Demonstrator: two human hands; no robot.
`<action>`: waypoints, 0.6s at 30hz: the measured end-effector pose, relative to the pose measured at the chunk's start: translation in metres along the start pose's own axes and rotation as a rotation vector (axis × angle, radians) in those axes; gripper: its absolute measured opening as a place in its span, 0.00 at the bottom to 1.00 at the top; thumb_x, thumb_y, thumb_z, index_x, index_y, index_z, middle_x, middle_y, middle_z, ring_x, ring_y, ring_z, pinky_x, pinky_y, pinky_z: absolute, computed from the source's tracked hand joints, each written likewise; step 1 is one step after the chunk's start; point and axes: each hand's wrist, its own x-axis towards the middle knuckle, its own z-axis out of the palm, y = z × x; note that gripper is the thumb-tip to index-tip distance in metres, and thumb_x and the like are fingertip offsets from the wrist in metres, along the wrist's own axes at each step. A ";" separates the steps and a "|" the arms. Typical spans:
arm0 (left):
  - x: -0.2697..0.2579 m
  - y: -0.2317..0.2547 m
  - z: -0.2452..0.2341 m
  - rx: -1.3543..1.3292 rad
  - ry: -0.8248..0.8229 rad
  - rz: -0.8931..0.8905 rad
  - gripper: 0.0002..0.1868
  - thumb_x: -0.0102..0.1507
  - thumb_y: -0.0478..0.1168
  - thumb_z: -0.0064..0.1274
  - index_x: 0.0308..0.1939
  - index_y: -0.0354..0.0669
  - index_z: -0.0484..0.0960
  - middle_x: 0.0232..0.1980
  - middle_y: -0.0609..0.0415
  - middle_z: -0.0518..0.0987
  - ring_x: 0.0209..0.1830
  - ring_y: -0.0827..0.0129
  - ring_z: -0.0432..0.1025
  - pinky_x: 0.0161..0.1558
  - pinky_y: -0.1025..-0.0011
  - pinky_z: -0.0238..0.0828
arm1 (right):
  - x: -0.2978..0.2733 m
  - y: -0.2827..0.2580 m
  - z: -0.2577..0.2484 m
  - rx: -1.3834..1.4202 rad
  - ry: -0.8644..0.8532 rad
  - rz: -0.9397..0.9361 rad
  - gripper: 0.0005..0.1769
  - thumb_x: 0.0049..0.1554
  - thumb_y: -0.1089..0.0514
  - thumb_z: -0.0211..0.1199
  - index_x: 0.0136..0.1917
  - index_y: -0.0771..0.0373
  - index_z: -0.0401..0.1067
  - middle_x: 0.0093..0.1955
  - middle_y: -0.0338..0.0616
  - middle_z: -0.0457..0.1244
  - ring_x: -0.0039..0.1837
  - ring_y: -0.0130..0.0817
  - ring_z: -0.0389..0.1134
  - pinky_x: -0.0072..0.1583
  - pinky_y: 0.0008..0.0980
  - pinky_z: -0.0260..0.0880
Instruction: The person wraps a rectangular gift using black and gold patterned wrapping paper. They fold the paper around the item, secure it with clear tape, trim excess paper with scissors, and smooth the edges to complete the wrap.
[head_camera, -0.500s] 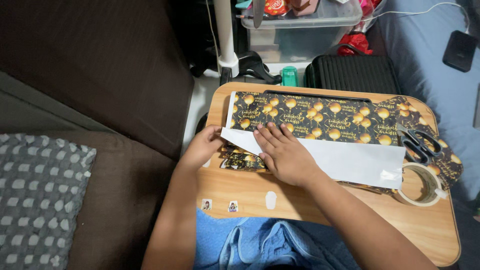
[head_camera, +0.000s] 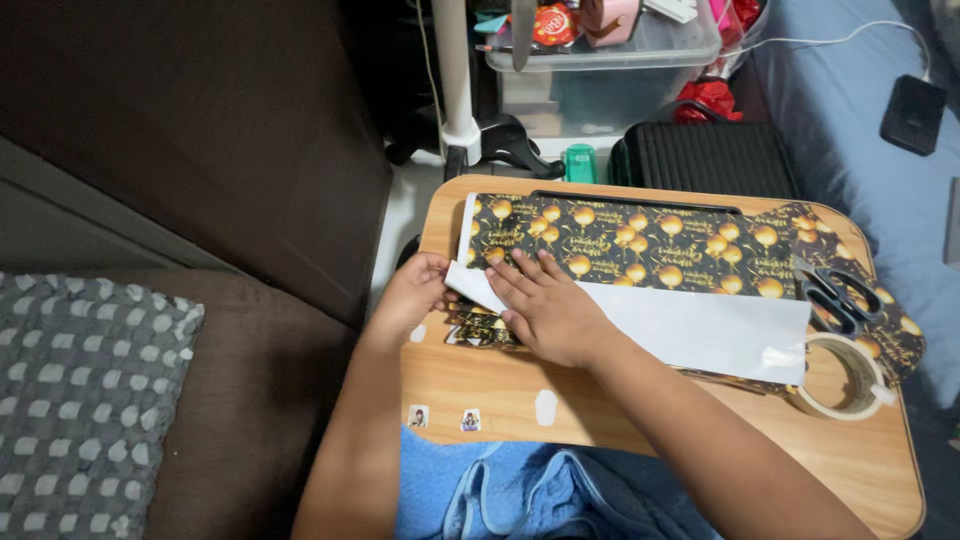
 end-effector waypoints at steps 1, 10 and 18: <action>-0.003 0.004 0.001 -0.009 -0.011 -0.030 0.11 0.66 0.32 0.47 0.53 0.40 0.75 0.42 0.57 0.81 0.34 0.79 0.74 0.35 0.80 0.69 | 0.003 -0.001 0.000 -0.005 0.000 -0.016 0.34 0.62 0.49 0.48 0.78 0.64 0.55 0.81 0.52 0.50 0.82 0.53 0.44 0.78 0.56 0.38; -0.003 0.035 0.010 -0.077 -0.009 -0.317 0.25 0.66 0.58 0.42 0.52 0.43 0.81 0.37 0.55 0.84 0.28 0.75 0.74 0.26 0.80 0.62 | 0.015 -0.005 -0.001 -0.009 -0.013 -0.063 0.33 0.62 0.50 0.49 0.77 0.65 0.56 0.80 0.51 0.51 0.82 0.52 0.46 0.77 0.57 0.39; 0.017 0.052 0.019 0.338 -0.108 -0.348 0.20 0.63 0.54 0.56 0.49 0.45 0.83 0.33 0.61 0.79 0.26 0.79 0.68 0.24 0.79 0.58 | 0.012 -0.005 0.001 -0.021 0.052 -0.064 0.36 0.63 0.49 0.48 0.78 0.72 0.51 0.80 0.60 0.50 0.81 0.53 0.46 0.78 0.53 0.39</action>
